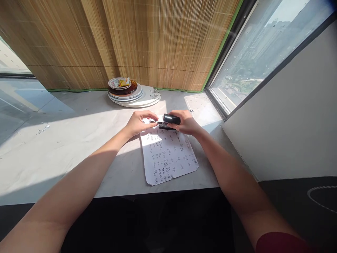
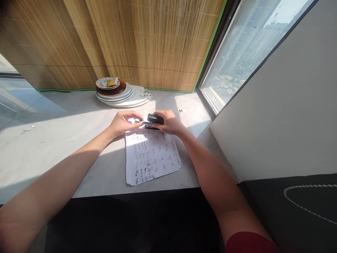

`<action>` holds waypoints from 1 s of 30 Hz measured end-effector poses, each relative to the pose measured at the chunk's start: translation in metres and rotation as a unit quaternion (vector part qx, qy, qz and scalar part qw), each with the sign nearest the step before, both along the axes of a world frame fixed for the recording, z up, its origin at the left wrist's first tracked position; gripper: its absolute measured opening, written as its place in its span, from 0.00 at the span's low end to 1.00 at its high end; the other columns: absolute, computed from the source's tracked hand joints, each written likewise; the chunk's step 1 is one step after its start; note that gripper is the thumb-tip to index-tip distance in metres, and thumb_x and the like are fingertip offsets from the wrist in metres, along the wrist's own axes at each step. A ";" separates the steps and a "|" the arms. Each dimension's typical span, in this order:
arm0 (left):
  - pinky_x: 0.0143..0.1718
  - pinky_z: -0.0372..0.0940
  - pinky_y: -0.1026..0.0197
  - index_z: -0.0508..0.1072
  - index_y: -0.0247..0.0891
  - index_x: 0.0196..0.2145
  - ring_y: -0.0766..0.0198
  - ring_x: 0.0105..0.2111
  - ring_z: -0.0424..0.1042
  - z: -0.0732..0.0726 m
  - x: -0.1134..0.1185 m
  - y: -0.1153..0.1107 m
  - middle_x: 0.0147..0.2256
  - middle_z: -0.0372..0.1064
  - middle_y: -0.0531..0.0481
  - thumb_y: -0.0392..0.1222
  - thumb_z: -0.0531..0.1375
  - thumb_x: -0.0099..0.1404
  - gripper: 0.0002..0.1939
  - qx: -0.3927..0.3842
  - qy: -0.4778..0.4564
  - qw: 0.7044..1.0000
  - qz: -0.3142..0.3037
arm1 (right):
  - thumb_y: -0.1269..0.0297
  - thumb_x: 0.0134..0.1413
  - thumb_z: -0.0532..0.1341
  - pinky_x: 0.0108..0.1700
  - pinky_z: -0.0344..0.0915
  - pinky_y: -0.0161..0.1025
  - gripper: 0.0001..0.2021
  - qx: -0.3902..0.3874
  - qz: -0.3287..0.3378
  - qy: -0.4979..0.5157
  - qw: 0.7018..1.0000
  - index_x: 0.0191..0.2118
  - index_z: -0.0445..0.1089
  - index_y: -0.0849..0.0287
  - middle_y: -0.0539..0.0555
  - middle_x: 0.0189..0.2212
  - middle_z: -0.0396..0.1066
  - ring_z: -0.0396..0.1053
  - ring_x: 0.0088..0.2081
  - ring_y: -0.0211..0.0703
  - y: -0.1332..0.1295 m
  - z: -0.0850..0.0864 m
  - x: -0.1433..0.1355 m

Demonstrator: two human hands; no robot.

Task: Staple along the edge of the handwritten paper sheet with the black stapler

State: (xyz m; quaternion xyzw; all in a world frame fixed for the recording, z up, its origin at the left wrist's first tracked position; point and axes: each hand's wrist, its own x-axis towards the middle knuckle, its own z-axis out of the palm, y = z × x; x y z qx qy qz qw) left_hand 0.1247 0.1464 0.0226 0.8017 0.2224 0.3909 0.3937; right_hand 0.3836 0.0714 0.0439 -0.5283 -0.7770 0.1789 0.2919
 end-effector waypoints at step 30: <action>0.48 0.81 0.47 0.87 0.41 0.42 0.51 0.44 0.84 0.003 -0.004 -0.003 0.41 0.84 0.42 0.50 0.73 0.63 0.13 -0.034 0.029 0.999 -0.003 | 0.47 0.55 0.72 0.45 0.69 0.48 0.17 -0.037 -0.001 0.038 0.999 0.45 0.79 0.52 0.52 0.38 0.76 0.71 0.41 0.48 0.000 0.006 0.026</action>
